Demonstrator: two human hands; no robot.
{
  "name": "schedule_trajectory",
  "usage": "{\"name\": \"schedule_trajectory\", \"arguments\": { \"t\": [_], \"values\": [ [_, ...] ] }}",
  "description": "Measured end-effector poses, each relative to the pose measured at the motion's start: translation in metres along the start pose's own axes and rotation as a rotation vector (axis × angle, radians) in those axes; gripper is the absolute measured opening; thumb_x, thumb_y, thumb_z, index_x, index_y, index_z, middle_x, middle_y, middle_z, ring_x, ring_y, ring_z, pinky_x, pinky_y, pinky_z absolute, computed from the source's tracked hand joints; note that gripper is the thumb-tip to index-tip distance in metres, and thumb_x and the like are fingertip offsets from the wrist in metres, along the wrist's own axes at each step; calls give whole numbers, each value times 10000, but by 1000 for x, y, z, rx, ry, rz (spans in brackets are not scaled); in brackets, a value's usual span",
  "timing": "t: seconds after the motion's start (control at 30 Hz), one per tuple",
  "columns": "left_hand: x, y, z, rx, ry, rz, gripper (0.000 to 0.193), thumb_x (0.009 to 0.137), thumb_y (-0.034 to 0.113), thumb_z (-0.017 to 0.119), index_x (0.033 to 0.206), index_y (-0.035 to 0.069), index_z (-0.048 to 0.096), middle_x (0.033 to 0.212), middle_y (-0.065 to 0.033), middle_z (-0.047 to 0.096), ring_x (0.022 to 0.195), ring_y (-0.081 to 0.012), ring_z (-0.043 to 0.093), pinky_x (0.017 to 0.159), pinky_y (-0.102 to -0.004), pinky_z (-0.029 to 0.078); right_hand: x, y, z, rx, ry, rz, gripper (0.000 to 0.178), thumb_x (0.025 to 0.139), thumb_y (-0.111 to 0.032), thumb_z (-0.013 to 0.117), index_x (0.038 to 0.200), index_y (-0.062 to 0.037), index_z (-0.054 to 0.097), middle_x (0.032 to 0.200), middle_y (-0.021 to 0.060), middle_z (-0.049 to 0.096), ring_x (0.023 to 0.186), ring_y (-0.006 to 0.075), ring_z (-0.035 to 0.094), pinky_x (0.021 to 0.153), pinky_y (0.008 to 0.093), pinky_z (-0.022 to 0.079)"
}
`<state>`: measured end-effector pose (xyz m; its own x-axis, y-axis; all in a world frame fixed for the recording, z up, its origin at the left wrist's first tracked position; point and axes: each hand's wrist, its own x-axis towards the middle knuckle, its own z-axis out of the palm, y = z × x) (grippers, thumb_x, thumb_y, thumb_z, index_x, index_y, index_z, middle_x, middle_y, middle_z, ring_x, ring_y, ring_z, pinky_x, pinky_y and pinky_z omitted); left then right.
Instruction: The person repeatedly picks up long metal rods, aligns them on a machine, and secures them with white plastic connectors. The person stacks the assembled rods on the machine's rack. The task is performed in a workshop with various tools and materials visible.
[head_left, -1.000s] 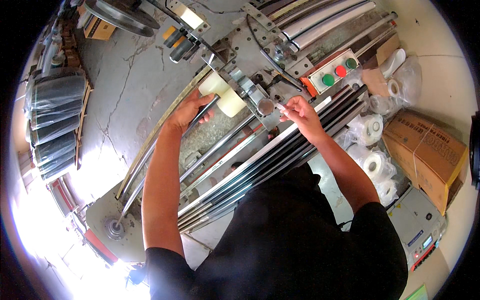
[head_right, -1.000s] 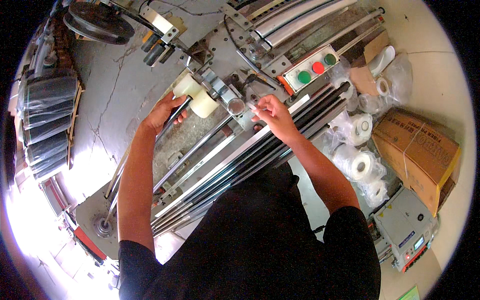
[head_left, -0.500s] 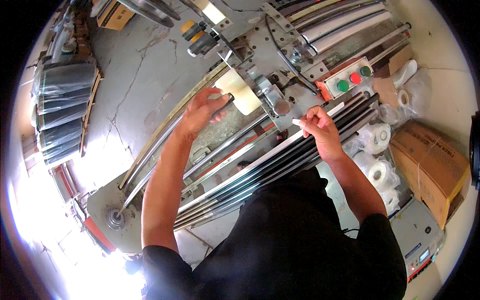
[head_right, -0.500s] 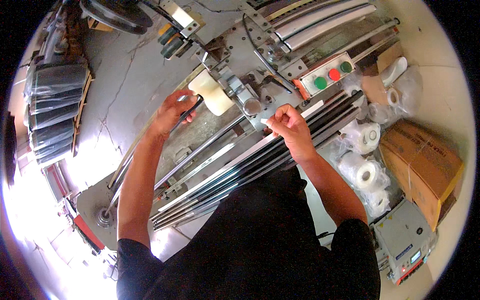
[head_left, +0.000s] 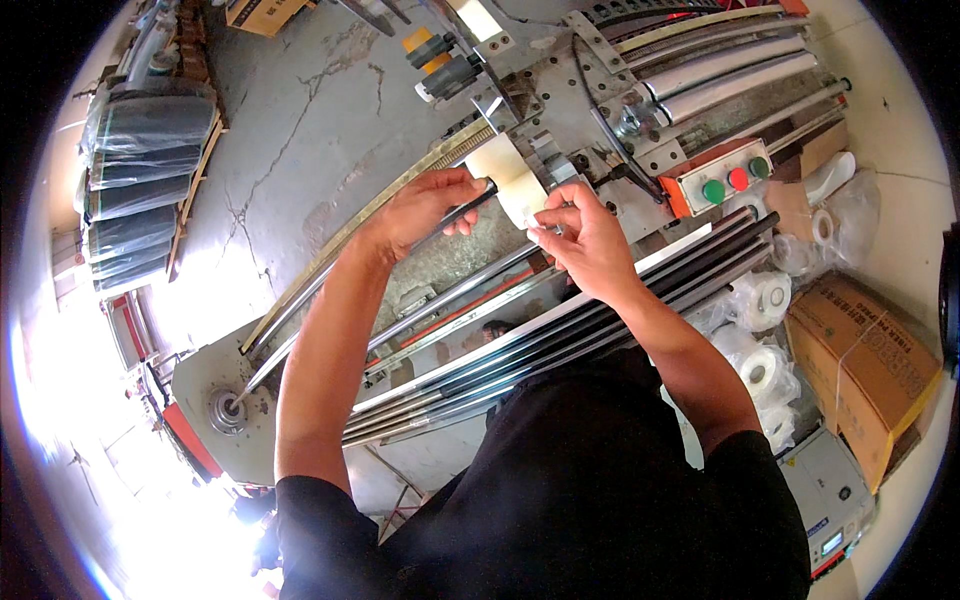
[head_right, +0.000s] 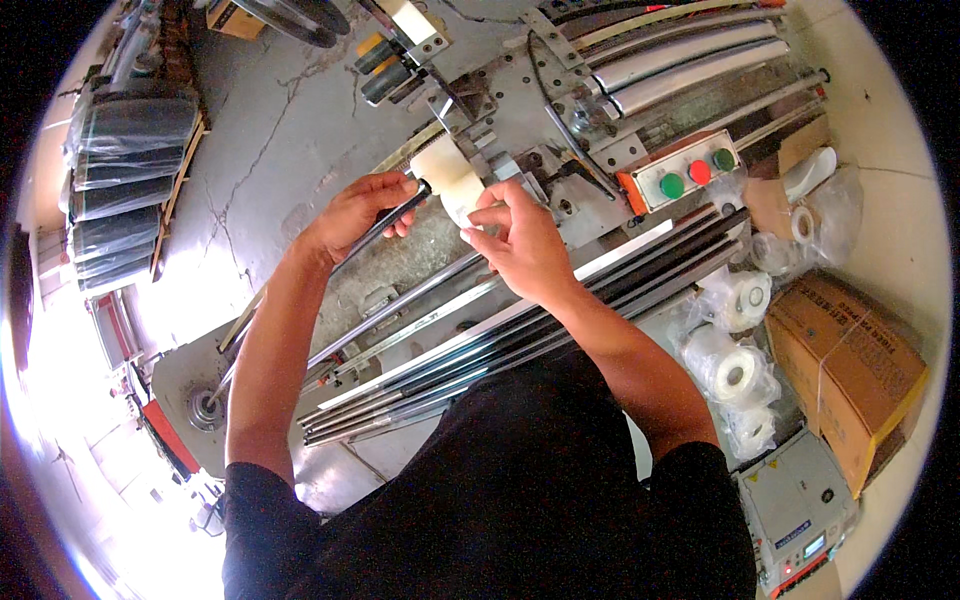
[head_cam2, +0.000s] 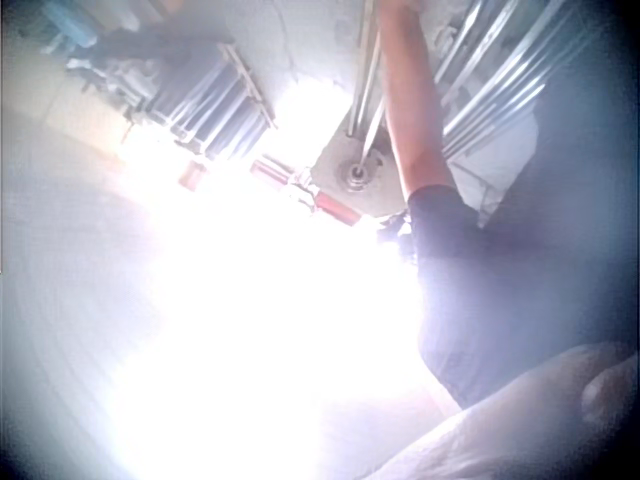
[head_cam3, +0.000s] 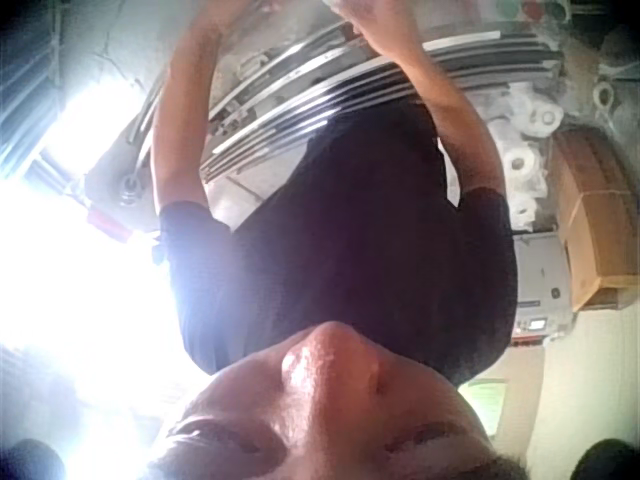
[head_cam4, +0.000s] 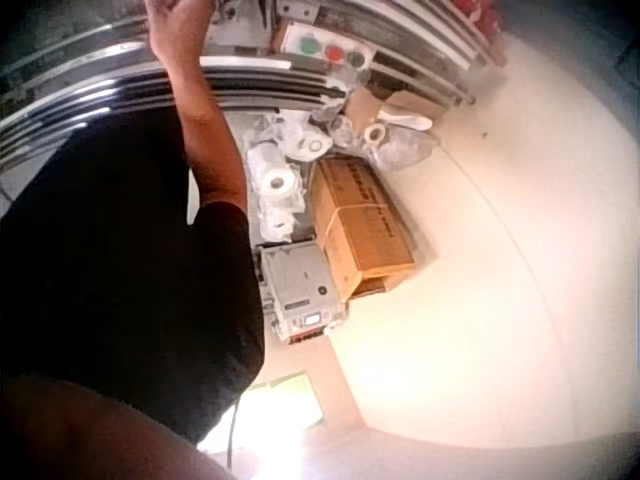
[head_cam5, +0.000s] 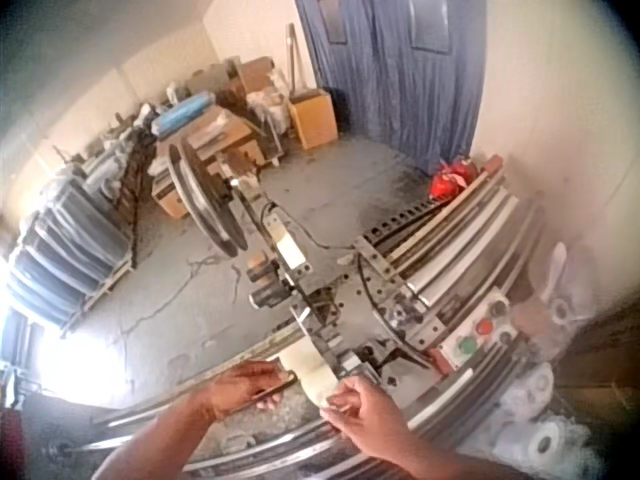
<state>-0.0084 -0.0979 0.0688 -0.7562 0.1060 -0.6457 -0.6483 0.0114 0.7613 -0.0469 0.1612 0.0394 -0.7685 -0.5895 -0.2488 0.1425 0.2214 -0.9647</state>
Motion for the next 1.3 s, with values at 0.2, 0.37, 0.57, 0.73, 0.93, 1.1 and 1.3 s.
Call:
{"name": "schedule_trajectory", "arguments": {
  "t": [0.2, 0.37, 0.57, 0.73, 0.93, 1.1, 1.3],
  "values": [
    [-5, 3, 5, 4, 69, -23, 254, 1020, 300, 642, 1080, 54, 670, 895, -36, 680, 729, -99, 603, 632, -229, 456, 19, -3, 10, -285, 45, -111, 400, 887, -228, 820, 1087, -37, 531, 917, 130, 771, 654, 224, 698, 619, 374, 538],
    [-8, 5, 12, -44, 126, 10, 282, 1011, 261, 657, 1157, 20, 668, 872, -37, 673, 722, -98, 594, 624, -241, 458, 32, 0, 15, -320, 42, -97, 394, 879, -236, 824, 1059, -39, 534, 934, 148, 763, 705, 272, 727, 658, 391, 551],
    [-3, -2, 6, -61, 28, 32, 297, 1024, 254, 623, 1176, 9, 696, 830, -17, 655, 704, -87, 554, 616, -252, 434, 34, -15, 21, -289, 18, -88, 394, 886, -225, 823, 1055, -35, 522, 917, 143, 755, 707, 254, 731, 635, 380, 548],
    [0, -4, 6, -38, 51, 49, 312, 1022, 274, 625, 1177, 22, 724, 824, 0, 650, 700, -77, 533, 613, -250, 422, 29, -12, 21, -133, 10, -78, 370, 894, -168, 812, 1027, -36, 493, 912, 128, 754, 646, 157, 682, 588, 325, 525],
    [0, -4, 5, -11, 61, 50, 346, 1013, 307, 637, 1188, 20, 720, 821, -2, 647, 698, -78, 529, 613, -248, 427, 18, -21, 14, 22, -68, -23, 344, 904, -126, 801, 986, -45, 477, 927, 114, 748, 632, 77, 627, 536, 250, 495],
    [1, -5, 4, 27, 28, 71, 352, 1025, 323, 624, 1174, 17, 718, 814, -7, 637, 691, -82, 528, 611, -248, 438, 10, -26, 11, 126, -129, -27, 316, 914, -93, 787, 985, -54, 482, 965, 113, 728, 695, 71, 620, 540, 233, 498],
    [5, -9, 6, 7, 65, 27, 343, 1019, 332, 626, 1153, 34, 730, 808, -9, 641, 694, -84, 544, 606, -250, 445, 9, -41, 6, 182, -222, -24, 289, 930, -74, 767, 990, -68, 484, 976, 95, 725, 713, 57, 607, 573, 216, 502]
  ]
}}
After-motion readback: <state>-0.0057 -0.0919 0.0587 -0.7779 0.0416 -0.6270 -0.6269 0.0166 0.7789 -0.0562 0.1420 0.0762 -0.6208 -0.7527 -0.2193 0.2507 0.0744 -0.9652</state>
